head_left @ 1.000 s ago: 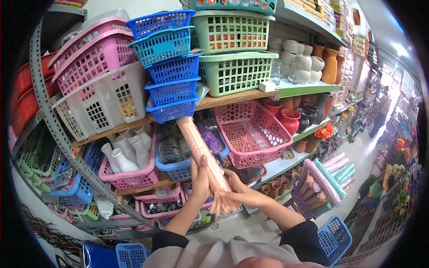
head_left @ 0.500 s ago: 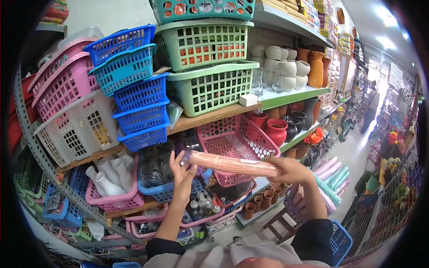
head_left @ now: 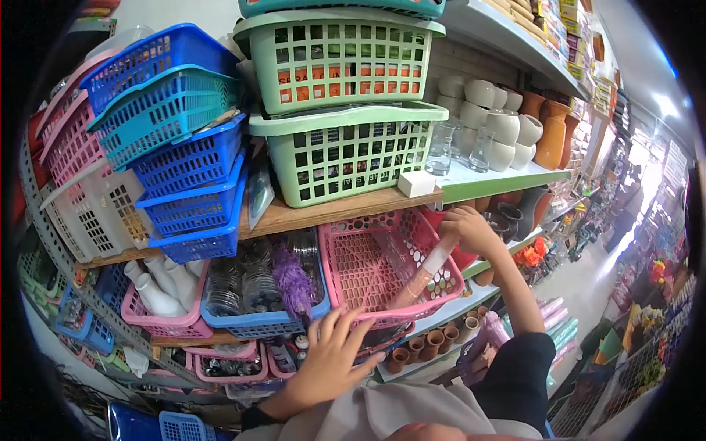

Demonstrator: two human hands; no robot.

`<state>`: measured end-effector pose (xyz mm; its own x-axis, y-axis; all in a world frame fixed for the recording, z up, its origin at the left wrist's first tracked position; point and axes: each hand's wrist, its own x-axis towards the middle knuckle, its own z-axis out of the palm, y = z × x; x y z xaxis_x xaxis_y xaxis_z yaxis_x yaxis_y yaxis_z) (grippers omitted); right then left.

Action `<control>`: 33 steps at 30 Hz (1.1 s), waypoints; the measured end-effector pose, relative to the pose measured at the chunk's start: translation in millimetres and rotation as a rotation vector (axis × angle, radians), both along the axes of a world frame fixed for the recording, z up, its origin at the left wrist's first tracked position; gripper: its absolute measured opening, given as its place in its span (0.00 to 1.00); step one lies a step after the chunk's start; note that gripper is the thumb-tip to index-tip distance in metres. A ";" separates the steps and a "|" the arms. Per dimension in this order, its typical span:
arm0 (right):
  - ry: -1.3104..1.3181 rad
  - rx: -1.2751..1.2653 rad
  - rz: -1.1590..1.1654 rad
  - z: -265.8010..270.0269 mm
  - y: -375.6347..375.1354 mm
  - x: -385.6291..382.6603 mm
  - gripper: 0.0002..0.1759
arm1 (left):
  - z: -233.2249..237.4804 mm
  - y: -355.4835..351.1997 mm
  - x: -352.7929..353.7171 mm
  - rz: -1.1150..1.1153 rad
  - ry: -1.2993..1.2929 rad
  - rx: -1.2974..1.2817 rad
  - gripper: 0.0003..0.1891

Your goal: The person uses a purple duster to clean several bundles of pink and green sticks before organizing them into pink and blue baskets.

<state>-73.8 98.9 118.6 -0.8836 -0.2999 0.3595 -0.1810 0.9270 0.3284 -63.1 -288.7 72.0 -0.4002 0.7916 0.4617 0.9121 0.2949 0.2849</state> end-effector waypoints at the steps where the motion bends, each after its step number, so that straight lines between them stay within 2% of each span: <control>1: 0.055 0.039 0.040 -10.9 2.9 -17.9 0.20 | -4.3 4.5 1.8 -0.010 -0.032 -0.011 0.28; 5: 0.056 0.034 0.230 -54.2 17.1 -98.6 0.15 | -27.0 32.0 -7.1 0.058 -0.024 0.000 0.25; 8: -0.042 -0.038 0.139 -79.7 7.9 -151.8 0.12 | -58.3 55.7 -22.5 0.115 0.020 -0.015 0.25; 10: 0.305 -0.001 0.281 -90.9 -6.6 -179.1 0.13 | -67.4 67.8 -27.1 0.166 0.067 0.046 0.23; 11: 0.129 -0.355 0.455 -88.5 -14.4 -188.6 0.17 | -69.2 71.7 -29.5 0.191 0.049 0.032 0.22; 12: 0.131 -0.354 0.471 -97.2 -18.6 -202.7 0.17 | -71.6 75.7 -33.0 0.215 0.033 0.018 0.21; 13: 0.221 -0.219 0.431 -116.2 -20.7 -220.1 0.19 | -77.4 80.4 -37.8 0.226 0.126 0.095 0.15; 14: 0.308 -0.086 0.388 -128.4 -25.7 -232.8 0.20 | -77.2 81.9 -38.5 0.240 0.128 0.094 0.15; 15: 0.076 -0.272 0.313 -128.1 -36.0 -237.8 0.23 | -76.2 82.8 -38.5 0.220 0.088 0.081 0.13; 18: -0.046 -0.290 0.315 -149.7 -48.4 -245.4 0.25 | -80.5 89.1 -36.3 0.217 0.070 0.124 0.09; 19: -0.262 -0.293 0.112 -167.2 -52.2 -261.0 0.29 | -79.2 90.9 -32.3 0.234 0.044 0.140 0.09; 20: -0.270 -0.296 0.116 -181.8 -46.7 -272.6 0.29 | -79.4 93.1 -29.3 0.249 0.017 0.155 0.09; 22: -0.774 -0.511 0.076 -165.3 -56.5 -266.4 0.31 | -82.6 97.0 -27.7 0.284 0.024 0.165 0.08; 23: -0.783 -0.515 0.077 -150.5 -66.5 -256.3 0.31 | -83.6 97.7 -28.0 0.284 0.018 0.182 0.08; 25: -1.205 -1.034 -0.420 -123.8 -85.6 -237.9 0.32 | -83.8 98.6 -28.3 0.288 0.010 0.194 0.09; 26: -1.210 -1.036 -0.416 -137.9 -84.5 -247.6 0.32 | -81.8 98.5 -28.1 0.279 -0.021 0.170 0.10; 28: -1.150 -1.016 -0.039 -166.3 -83.8 -268.8 0.33 | -75.8 97.8 -29.5 0.274 -0.049 0.143 0.10; 33: -1.094 -0.954 -0.048 -168.5 -88.7 -282.9 0.36 | -68.5 95.4 -34.6 0.235 -0.135 0.018 0.14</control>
<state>-356.7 10.2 -49.9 -0.8432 -0.2999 -0.4461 0.1053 0.7217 -0.6842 -97.7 -193.3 3.5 -0.6312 0.6617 0.4046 0.7723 0.4880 0.4067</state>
